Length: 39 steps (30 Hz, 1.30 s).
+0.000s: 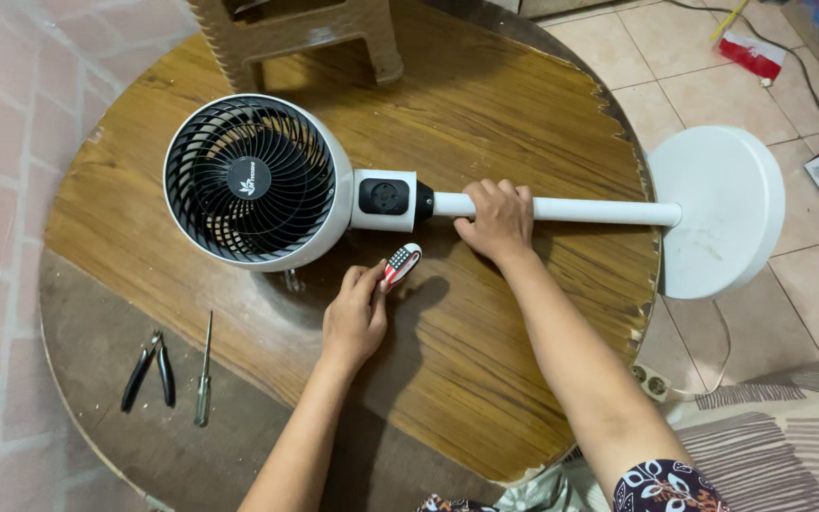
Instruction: The person uses a screwdriver to loosen and remove screws from the neck and base of a white electric fan. They detach the fan head from the stand and place the components on the table.
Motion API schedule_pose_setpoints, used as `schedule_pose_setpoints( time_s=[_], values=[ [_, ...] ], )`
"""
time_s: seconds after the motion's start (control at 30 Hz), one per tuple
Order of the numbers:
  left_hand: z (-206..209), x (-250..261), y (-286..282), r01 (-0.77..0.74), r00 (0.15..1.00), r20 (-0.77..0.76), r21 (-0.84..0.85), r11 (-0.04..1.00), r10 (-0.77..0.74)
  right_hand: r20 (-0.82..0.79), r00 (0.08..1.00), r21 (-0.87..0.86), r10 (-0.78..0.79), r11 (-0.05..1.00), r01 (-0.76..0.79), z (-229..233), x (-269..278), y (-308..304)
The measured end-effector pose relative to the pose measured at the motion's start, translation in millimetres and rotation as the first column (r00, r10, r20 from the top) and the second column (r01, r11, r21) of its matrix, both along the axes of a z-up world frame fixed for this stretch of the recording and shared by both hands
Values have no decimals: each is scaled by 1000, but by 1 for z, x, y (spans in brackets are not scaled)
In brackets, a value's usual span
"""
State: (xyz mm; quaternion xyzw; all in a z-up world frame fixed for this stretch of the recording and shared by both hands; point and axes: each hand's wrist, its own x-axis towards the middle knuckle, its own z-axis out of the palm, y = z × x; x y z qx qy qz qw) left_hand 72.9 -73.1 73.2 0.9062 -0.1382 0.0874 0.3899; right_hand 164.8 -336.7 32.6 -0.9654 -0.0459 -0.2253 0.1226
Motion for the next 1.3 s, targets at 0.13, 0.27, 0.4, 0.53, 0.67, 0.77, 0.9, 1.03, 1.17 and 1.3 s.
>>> schedule_pose_setpoints(
  time_s=[0.13, 0.27, 0.4, 0.53, 0.67, 0.77, 0.9, 1.03, 1.17, 1.3],
  values=[
    [11, -18, 9, 20, 1000, 20, -46, 999, -19, 23, 999, 2, -23, 1000, 23, -2, -17, 7],
    [24, -40, 17, 34, 998, 51, -89, 995, -29, 68, 997, 8, -34, 999, 33, -4, -42, 15],
    [37, -58, 29, 45, 997, 59, -93, 995, -39, 96, 995, 25, -38, 999, 36, -3, -68, 24],
    [45, -74, 40, 27, 995, 94, -96, 995, -18, 74, 997, 45, -30, 999, 27, 0, -96, 36],
    [51, -89, 51, 30, 992, 126, -100, 994, -17, 58, 998, 51, -14, 999, 12, 5, -126, 49],
    [53, -99, 57, 29, 993, 118, -96, 995, -17, 47, 999, 54, -1, 999, -1, 8, -150, 61],
    [53, -111, 63, 48, 991, 129, -105, 993, -34, 15, 1000, 69, 13, 998, -14, 14, -175, 75],
    [52, -117, 63, 76, 990, 128, -102, 992, -63, -44, 999, 81, 2, 997, 1, 18, -192, 86],
    [52, -116, 59, 107, 982, 166, -99, 989, -90, -91, 996, 108, 25, 994, -15, 21, -198, 89],
    [53, -113, 55, 138, 983, 132, -74, 988, -128, -91, 975, 169, 204, 968, -186, 24, -194, 82]
  ],
)
